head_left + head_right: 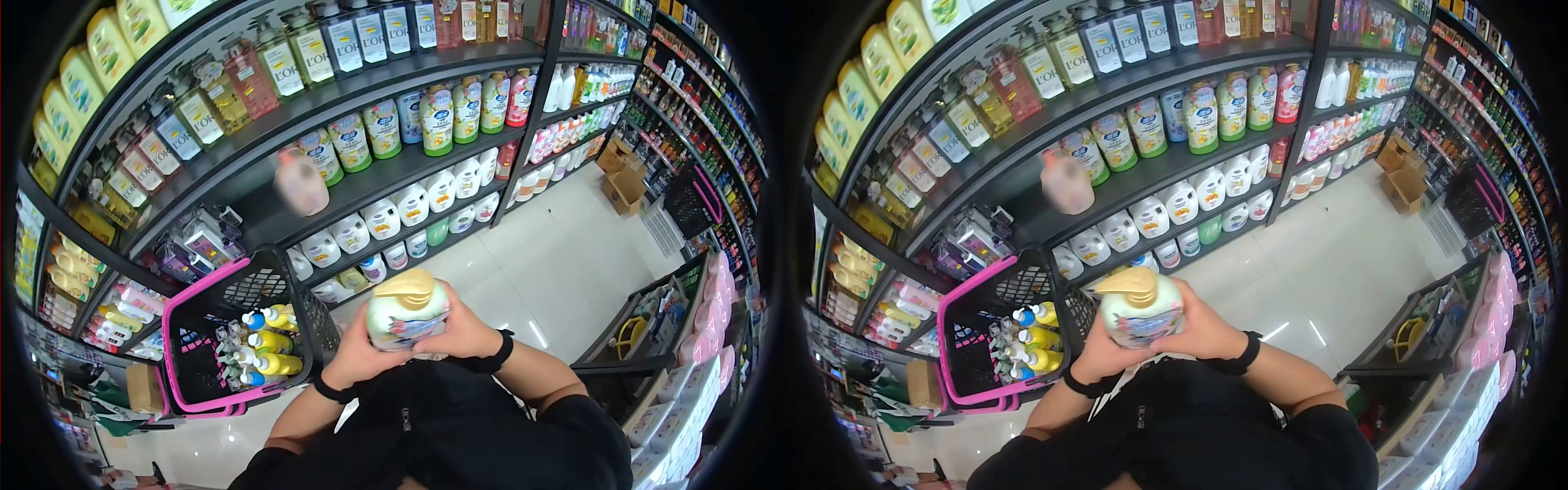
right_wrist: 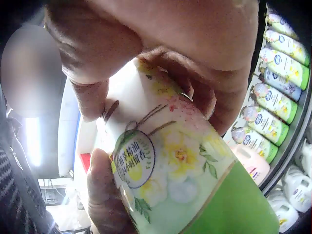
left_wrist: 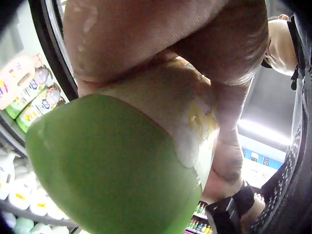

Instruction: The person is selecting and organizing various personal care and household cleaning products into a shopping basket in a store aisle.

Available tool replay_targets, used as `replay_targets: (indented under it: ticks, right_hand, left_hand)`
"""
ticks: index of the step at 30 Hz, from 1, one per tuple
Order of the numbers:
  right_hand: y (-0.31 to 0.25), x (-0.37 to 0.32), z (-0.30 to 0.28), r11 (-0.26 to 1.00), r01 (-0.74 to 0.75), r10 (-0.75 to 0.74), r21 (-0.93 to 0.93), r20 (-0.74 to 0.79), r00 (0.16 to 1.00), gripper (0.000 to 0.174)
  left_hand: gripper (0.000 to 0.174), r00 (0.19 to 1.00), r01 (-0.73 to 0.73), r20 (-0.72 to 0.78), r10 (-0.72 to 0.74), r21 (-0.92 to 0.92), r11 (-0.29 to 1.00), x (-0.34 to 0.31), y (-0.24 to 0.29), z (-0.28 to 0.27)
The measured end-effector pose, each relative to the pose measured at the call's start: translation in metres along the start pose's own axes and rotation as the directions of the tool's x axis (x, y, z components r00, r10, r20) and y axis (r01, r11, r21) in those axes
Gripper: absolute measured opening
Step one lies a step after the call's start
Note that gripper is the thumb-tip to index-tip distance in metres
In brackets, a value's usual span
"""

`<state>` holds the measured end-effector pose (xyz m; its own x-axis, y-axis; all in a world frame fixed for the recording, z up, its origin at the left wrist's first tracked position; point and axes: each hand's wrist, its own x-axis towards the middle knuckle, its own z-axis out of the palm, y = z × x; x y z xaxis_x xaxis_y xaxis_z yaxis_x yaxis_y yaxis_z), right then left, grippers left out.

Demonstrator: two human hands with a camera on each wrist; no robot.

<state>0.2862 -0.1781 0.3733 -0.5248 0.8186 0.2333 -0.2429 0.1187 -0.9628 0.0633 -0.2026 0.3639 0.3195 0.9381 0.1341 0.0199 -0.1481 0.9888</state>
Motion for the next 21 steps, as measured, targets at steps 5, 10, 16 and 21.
replay_targets:
  ticks: [5, 10, 16, 21]
  right_hand:
    - [0.005, -0.022, -0.064, 0.999, -0.027, 0.021, -0.036, -0.161, 0.987, 0.094]
    - [0.015, -0.028, -0.095, 0.997, -0.054, 0.066, 0.047, -0.309, 0.949, 0.090]
    - [0.018, -0.011, -0.130, 0.995, -0.087, 0.099, 0.049, -0.398, 0.912, 0.085]
    - [0.035, 0.047, -0.173, 0.993, -0.071, 0.101, 0.093, -0.365, 0.926, 0.083]
  left_hand:
    - [0.099, 0.989, 0.032, 0.142, -0.042, 0.073, 0.997, 0.055, -0.007, 0.041]
    - [0.103, 0.957, 0.059, 0.265, -0.114, 0.207, 0.977, 0.100, -0.026, 0.055]
    - [0.113, 0.876, 0.118, 0.437, -0.202, 0.212, 0.970, 0.161, -0.035, 0.053]
    - [0.113, 0.930, 0.062, 0.356, -0.086, 0.077, 0.995, 0.216, -0.057, 0.042]
